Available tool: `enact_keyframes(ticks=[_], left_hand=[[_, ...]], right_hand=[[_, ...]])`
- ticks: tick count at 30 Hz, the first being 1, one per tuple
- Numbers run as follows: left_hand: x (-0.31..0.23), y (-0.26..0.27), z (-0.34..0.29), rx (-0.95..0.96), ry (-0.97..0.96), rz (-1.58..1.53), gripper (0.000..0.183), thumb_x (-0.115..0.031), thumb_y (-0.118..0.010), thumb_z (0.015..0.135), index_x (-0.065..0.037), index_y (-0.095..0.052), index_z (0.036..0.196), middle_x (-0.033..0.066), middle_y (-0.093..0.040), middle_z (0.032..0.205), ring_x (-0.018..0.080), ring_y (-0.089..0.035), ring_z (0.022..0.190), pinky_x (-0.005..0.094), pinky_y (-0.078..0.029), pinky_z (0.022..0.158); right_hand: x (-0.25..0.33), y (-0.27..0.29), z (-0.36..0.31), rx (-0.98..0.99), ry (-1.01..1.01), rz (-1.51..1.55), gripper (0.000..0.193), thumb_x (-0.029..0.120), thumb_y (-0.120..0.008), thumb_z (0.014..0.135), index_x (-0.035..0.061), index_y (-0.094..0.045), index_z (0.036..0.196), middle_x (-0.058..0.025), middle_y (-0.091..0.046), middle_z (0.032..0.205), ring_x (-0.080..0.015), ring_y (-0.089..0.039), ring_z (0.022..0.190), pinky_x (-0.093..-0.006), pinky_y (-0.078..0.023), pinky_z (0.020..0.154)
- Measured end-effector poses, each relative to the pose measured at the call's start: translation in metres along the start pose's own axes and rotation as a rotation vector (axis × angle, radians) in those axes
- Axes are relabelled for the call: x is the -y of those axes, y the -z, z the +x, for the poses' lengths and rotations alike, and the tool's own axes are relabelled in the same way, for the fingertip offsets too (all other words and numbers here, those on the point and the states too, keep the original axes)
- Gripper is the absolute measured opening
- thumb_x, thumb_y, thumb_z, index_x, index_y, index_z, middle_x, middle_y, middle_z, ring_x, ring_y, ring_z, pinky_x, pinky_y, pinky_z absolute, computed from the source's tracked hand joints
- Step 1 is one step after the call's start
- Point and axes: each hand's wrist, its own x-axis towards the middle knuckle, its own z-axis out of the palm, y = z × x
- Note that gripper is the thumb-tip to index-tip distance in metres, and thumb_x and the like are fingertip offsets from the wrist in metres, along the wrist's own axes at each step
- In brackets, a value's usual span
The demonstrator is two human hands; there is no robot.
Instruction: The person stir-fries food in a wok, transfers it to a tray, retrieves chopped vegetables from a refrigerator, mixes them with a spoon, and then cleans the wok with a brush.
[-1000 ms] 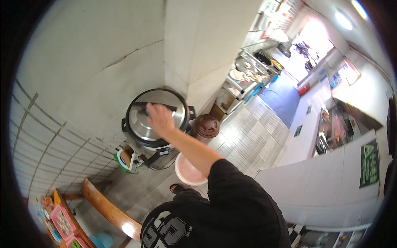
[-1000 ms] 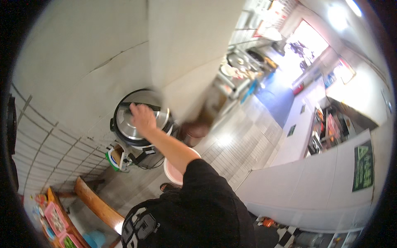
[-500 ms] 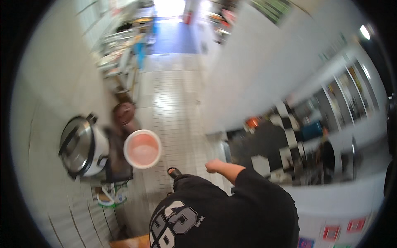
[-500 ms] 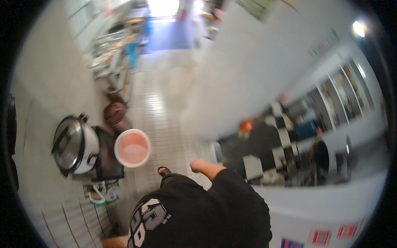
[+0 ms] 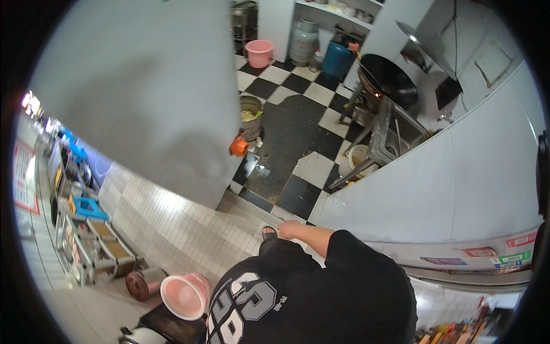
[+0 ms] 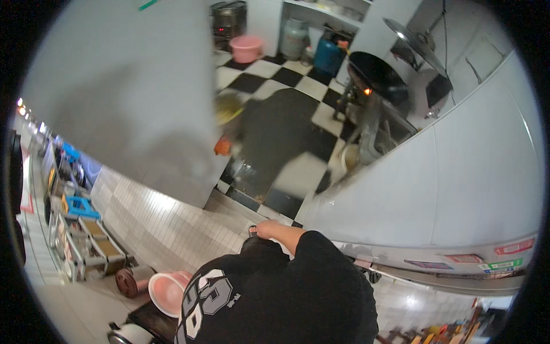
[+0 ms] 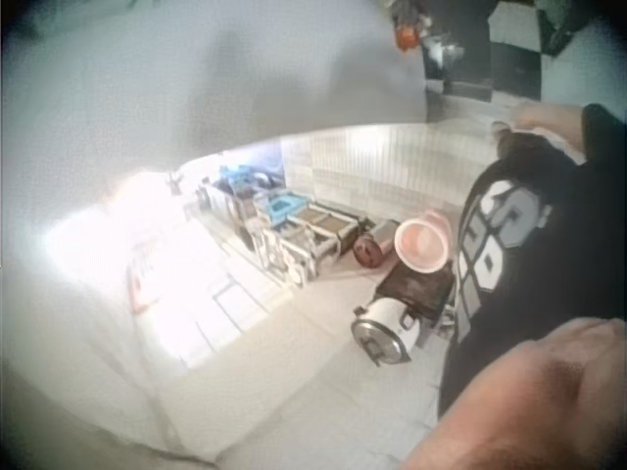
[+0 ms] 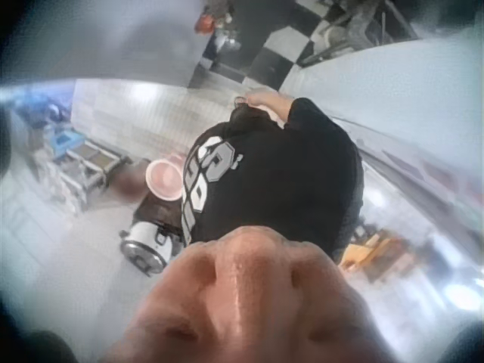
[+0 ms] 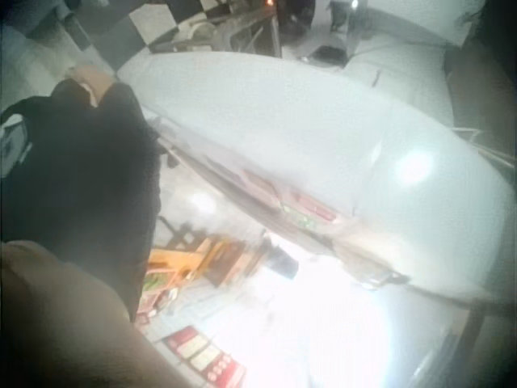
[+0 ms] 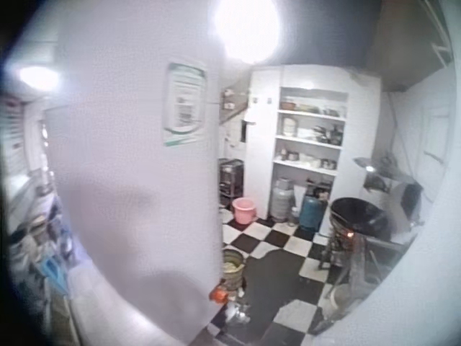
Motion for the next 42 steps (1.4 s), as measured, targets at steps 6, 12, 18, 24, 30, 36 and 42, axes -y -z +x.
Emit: enact_keyframes(ticks=[6, 12, 18, 24, 30, 36, 42], left_hand=[[-0.182, -0.059, 0.069, 0.165, -0.282, 0.022, 0.041, -0.034, -0.050, 0.094, 0.005, -0.062, 0.093, 0.0153, -0.067, 0.076, 0.0216, -0.064, 0.062, 0.0344, -0.049, 0.058], [-0.342, -0.118, 0.092, 0.344, -0.379, 0.308, 0.042, -0.032, -0.051, 0.094, 0.008, -0.060, 0.102, 0.0140, -0.068, 0.076, 0.0182, -0.061, 0.057, 0.0323, -0.048, 0.053], [-0.405, -0.193, 0.233, 0.402, -1.139, 1.292, 0.028, -0.030, -0.052, 0.087, -0.002, -0.056, 0.085, 0.0189, -0.064, 0.075, 0.0373, -0.064, 0.075, 0.0488, -0.048, 0.068], [-0.563, -0.299, 0.300, 0.516, -0.773, 1.062, 0.051, -0.046, -0.044, 0.091, 0.000, -0.065, 0.088, 0.0208, -0.066, 0.085, 0.0383, -0.064, 0.075, 0.0461, -0.049, 0.071], [-0.801, -0.426, 0.236, 0.568, -0.778, 0.679, 0.036, -0.033, -0.053, 0.092, 0.001, -0.065, 0.095, 0.0141, -0.068, 0.080, 0.0254, -0.067, 0.069, 0.0374, -0.052, 0.062], [-0.937, -0.533, 0.227, 0.633, -0.690, 0.533, 0.036, -0.031, -0.052, 0.096, 0.001, -0.063, 0.107, 0.0089, -0.066, 0.077, 0.0167, -0.062, 0.060, 0.0317, -0.051, 0.054], [-0.929, -0.532, 0.254, 0.426, -0.581, 0.688, 0.042, -0.038, -0.051, 0.093, 0.001, -0.066, 0.099, 0.0201, -0.068, 0.078, 0.0254, -0.065, 0.063, 0.0396, -0.051, 0.061]], right_hand=[[-0.080, 0.104, -0.010, -0.274, -0.050, 0.182, 0.036, 0.034, -0.049, 0.089, 0.0091, -0.063, 0.112, -0.0157, -0.064, 0.113, -0.0340, -0.061, 0.105, -0.0455, -0.049, 0.086], [-0.093, 0.162, -0.017, -0.459, -0.038, 0.436, 0.037, 0.039, -0.052, 0.089, 0.0161, -0.060, 0.117, -0.0125, -0.065, 0.112, -0.0329, -0.061, 0.104, -0.0458, -0.049, 0.085], [-0.154, 0.161, 0.006, -0.318, -0.146, 0.482, 0.045, 0.043, -0.052, 0.090, 0.0166, -0.055, 0.126, -0.0126, -0.062, 0.119, -0.0327, -0.058, 0.110, -0.0442, -0.048, 0.090], [-0.278, 0.118, 0.042, -0.239, -0.421, 0.512, 0.037, 0.034, -0.049, 0.089, 0.0097, -0.062, 0.113, -0.0144, -0.063, 0.113, -0.0334, -0.059, 0.106, -0.0445, -0.047, 0.089], [-0.370, 0.115, 0.081, -0.372, -0.367, 0.410, 0.020, 0.020, -0.057, 0.082, 0.0048, -0.064, 0.092, -0.0129, -0.066, 0.089, -0.0328, -0.063, 0.085, -0.0435, -0.051, 0.072], [-0.431, 0.203, 0.136, -0.438, -0.234, 0.208, 0.021, 0.020, -0.053, 0.080, 0.0054, -0.068, 0.084, -0.0174, -0.066, 0.091, -0.0343, -0.064, 0.087, -0.0444, -0.052, 0.074], [-0.542, 0.394, 0.188, -0.279, -0.351, 0.621, 0.033, 0.033, -0.051, 0.088, 0.0036, -0.066, 0.092, -0.0165, -0.066, 0.097, -0.0356, -0.063, 0.090, -0.0465, -0.050, 0.078]])
